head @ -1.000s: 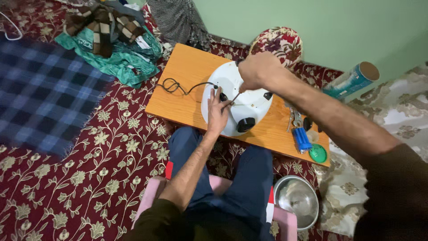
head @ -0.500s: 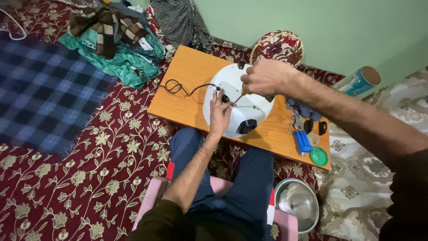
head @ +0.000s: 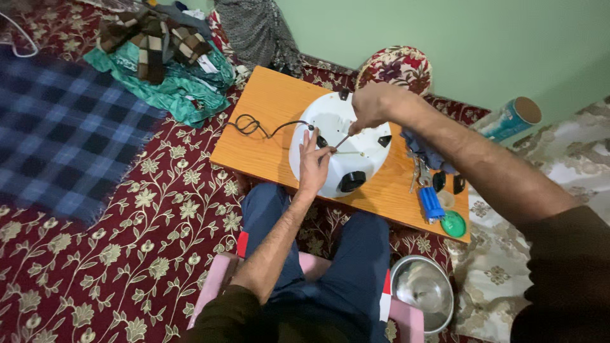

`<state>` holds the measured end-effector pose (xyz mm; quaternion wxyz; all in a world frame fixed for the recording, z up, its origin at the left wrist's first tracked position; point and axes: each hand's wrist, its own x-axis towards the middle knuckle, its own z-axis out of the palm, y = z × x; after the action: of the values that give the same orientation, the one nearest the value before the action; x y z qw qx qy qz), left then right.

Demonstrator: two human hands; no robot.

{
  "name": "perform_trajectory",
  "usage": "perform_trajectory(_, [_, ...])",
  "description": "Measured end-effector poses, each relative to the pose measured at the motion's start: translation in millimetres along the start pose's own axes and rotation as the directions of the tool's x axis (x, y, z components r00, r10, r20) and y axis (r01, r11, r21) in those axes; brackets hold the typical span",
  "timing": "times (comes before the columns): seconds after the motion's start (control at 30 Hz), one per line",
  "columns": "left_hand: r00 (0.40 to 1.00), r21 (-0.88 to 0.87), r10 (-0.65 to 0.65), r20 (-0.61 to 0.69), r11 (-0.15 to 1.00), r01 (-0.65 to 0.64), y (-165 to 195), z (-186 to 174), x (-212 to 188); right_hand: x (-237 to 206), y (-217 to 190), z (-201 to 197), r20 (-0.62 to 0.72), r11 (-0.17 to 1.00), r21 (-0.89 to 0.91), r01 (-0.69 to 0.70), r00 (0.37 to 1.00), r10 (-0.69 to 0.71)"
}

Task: The person sits in front of a board on the floor with the white base of an electric cooker on it and uses a screwdriver to unscrew and remove screws from the base. They set the screws and small parts on the board, handle a black component, and continue unscrewing screws around the base.

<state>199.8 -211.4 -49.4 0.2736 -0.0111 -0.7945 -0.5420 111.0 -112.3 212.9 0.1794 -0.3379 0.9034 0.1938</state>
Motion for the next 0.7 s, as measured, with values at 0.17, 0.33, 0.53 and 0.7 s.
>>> perform_trajectory(0.17, [1.0, 0.018, 0.002, -0.008, 1.0, -0.002, 1, 1, -3, -26, 7, 12, -0.244, 0.87, -0.324, 0.371, 0.856, -0.456])
perform_trajectory(0.33, [1.0, 0.01, -0.01, 0.0, 1.0, 0.01, 2, 2, -3, -30, 0, 19, -0.11, 0.749, -0.547, 0.374, 0.855, -0.507])
perform_trajectory(0.53, [1.0, -0.008, -0.007, 0.012, 1.0, 0.007, 3, 3, -2, -21, -1, 20, -0.194, 0.86, -0.43, 0.273, 0.903, -0.384])
perform_trajectory(0.7, [1.0, -0.003, -0.006, 0.008, 1.0, 0.006, 4, 2, 0, -3, -6, 11, -0.171, 0.984, -0.137, 0.111, 0.976, -0.134])
